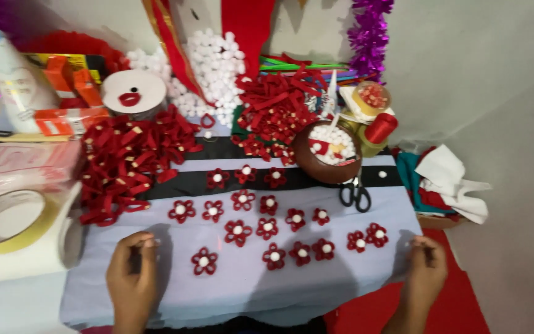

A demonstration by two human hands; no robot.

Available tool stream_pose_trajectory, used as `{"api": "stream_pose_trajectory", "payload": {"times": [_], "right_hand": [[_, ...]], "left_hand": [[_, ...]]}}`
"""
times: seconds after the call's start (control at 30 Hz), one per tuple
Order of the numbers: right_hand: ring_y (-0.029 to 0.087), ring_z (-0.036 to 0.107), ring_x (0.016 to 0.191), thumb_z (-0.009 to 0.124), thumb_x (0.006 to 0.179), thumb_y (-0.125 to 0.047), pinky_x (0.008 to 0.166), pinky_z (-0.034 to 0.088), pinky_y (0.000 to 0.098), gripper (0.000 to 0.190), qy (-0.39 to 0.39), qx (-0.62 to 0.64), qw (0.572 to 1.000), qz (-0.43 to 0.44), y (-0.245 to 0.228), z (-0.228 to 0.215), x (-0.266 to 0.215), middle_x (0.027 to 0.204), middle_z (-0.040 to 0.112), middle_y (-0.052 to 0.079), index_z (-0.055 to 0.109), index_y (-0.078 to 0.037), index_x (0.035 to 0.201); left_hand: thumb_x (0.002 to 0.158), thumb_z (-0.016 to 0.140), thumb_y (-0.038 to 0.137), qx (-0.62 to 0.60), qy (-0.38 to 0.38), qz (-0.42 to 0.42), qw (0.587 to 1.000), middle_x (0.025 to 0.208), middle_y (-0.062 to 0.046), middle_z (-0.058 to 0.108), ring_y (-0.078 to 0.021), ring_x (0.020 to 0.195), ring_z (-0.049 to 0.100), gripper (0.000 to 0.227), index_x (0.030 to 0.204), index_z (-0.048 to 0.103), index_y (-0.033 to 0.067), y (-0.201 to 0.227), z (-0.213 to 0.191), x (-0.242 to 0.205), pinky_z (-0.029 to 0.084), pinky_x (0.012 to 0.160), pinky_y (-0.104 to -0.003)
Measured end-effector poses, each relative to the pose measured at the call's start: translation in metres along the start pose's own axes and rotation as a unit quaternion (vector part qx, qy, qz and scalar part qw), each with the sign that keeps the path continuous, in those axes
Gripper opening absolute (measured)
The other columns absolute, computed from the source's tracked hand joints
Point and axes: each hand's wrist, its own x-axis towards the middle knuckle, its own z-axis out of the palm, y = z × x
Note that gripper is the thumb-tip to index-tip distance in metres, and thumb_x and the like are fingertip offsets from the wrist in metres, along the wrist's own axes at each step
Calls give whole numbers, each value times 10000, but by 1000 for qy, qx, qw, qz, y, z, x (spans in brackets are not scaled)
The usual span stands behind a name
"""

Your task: Organizing and arranging small handmade red flowers with white centers into rows on a white cloth.

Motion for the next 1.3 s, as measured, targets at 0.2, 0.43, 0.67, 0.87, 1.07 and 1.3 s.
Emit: {"api": "stream_pose_trajectory", "payload": {"times": [0.2,0.43,0.67,0.87,1.07,1.3], "right_hand": [[176,617,889,693,935,-130,807,491,324,150,-166,-133,977,25,-21,-20,-13,1051,712,46,757,-77,1061],[174,579,834,780,871,-219,763,494,315,174,-188,-131,969,91,-52,-13,-18,1025,696,38,765,-60,941],[156,576,797,773,871,-205,700,476,300,106,-185,-145,972,9,-39,-8,-20,996,687,17,775,-111,919],[145,556,814,777,868,-224,708,453,292,99,-172,-170,970,10,-29,-4,-21,997,660,-8,788,-132,903],[149,542,810,778,871,-191,707,441,298,68,-177,-169,969,-10,-32,-3,-23,1001,634,-1,783,-147,923],[161,625,999,770,871,-170,770,462,308,68,-175,-164,970,-27,-26,-1,-22,1038,656,22,778,-122,919]], "left_hand": [[1096,592,93,-3,17,7,1000,1123,-125,690,-195,917,637,135,1168,655,-2,1,4,-4,511,875,-305],[1127,611,130,0,43,-44,998,1020,-95,693,-156,940,625,136,1187,674,25,24,12,-11,478,864,-269],[1152,637,146,27,60,-31,997,981,-95,684,-146,856,604,146,1191,686,13,16,14,-9,461,831,-253],[1156,648,151,67,54,-47,995,971,-92,681,-170,898,615,150,1155,703,11,26,14,-12,468,851,-283],[1111,633,107,71,40,10,997,1009,-81,690,-180,899,609,123,1151,707,18,16,7,-14,462,897,-293],[1043,619,119,54,23,-13,998,935,-42,684,-164,851,608,124,1097,715,63,20,10,-9,467,890,-281]]}}
